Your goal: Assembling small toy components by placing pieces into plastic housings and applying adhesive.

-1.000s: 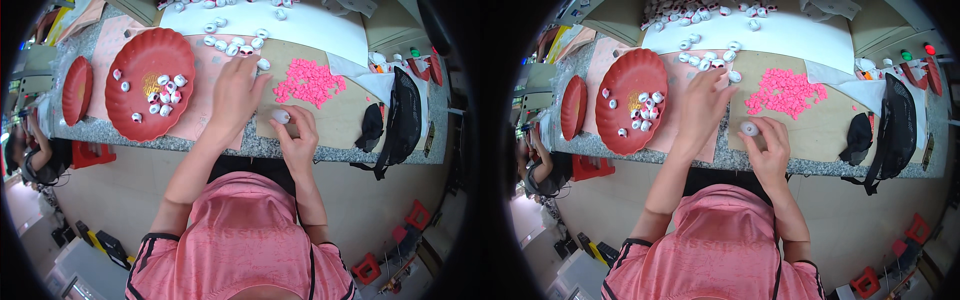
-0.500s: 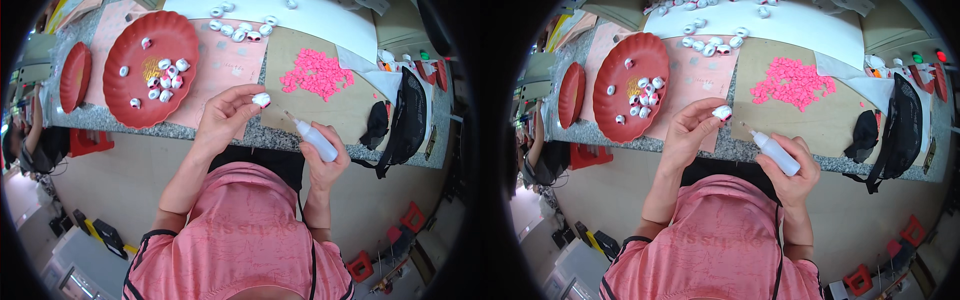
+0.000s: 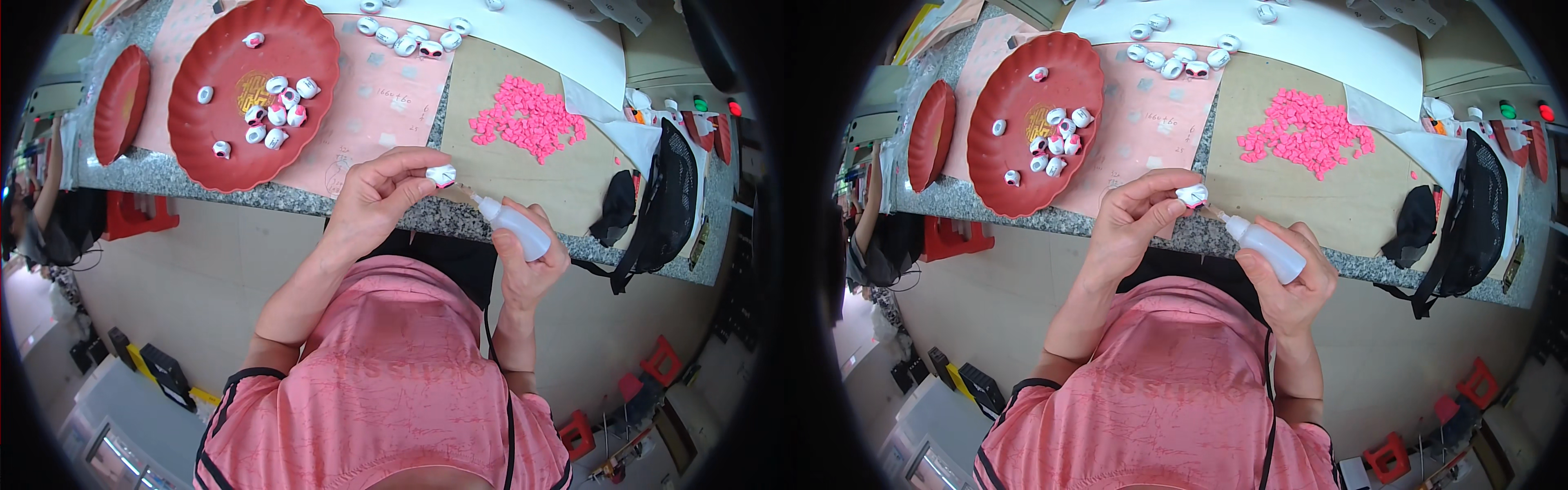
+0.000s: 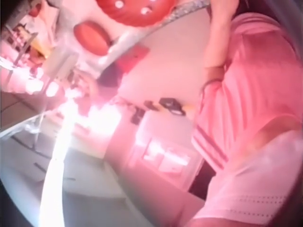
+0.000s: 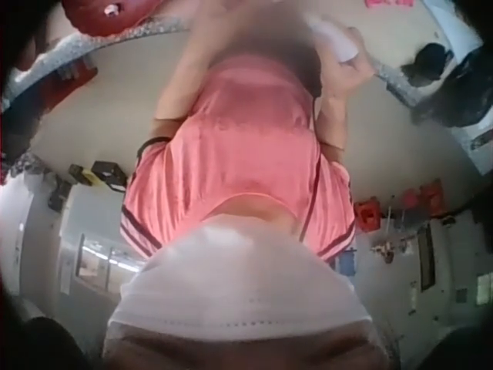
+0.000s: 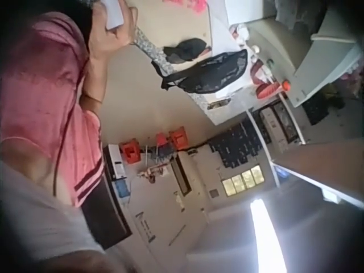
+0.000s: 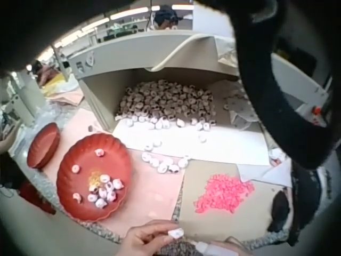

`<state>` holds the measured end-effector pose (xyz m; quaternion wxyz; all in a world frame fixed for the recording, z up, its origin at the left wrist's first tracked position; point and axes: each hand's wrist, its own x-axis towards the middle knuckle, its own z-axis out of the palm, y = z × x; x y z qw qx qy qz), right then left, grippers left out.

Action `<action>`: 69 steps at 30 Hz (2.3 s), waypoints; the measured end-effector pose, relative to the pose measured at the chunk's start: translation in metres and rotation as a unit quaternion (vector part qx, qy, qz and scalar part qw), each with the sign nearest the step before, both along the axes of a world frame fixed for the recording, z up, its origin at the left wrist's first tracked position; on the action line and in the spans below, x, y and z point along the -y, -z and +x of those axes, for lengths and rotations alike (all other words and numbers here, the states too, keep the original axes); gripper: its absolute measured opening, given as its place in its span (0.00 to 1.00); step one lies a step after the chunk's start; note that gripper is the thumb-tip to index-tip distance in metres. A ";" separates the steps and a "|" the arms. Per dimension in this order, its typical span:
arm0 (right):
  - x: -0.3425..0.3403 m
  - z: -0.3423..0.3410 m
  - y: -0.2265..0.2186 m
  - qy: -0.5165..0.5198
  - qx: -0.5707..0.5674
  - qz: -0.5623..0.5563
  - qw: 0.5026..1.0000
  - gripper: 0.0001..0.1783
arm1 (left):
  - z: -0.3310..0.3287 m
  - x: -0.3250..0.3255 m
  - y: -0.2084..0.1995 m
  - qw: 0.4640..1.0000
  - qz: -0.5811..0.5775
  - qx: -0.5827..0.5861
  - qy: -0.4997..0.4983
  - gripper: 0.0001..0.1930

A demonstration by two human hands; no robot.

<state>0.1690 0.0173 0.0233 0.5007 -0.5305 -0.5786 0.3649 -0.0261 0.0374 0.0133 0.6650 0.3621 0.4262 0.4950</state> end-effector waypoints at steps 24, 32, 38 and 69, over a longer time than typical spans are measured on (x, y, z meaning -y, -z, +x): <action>0.001 0.004 0.000 0.009 0.000 -0.008 1.000 0.19 | 0.002 0.000 0.000 1.000 -0.020 0.016 0.005 0.15; 0.001 0.002 0.002 0.034 -0.062 -0.035 0.997 0.19 | 0.000 0.000 0.001 0.999 -0.031 0.020 -0.004 0.15; -0.010 -0.009 0.009 0.061 -0.137 -0.099 0.984 0.20 | -0.004 0.004 0.001 0.999 -0.009 0.032 0.003 0.16; -0.026 -0.012 0.033 0.007 0.005 -0.039 0.999 0.17 | -0.008 0.015 0.003 0.998 -0.056 0.018 -0.021 0.16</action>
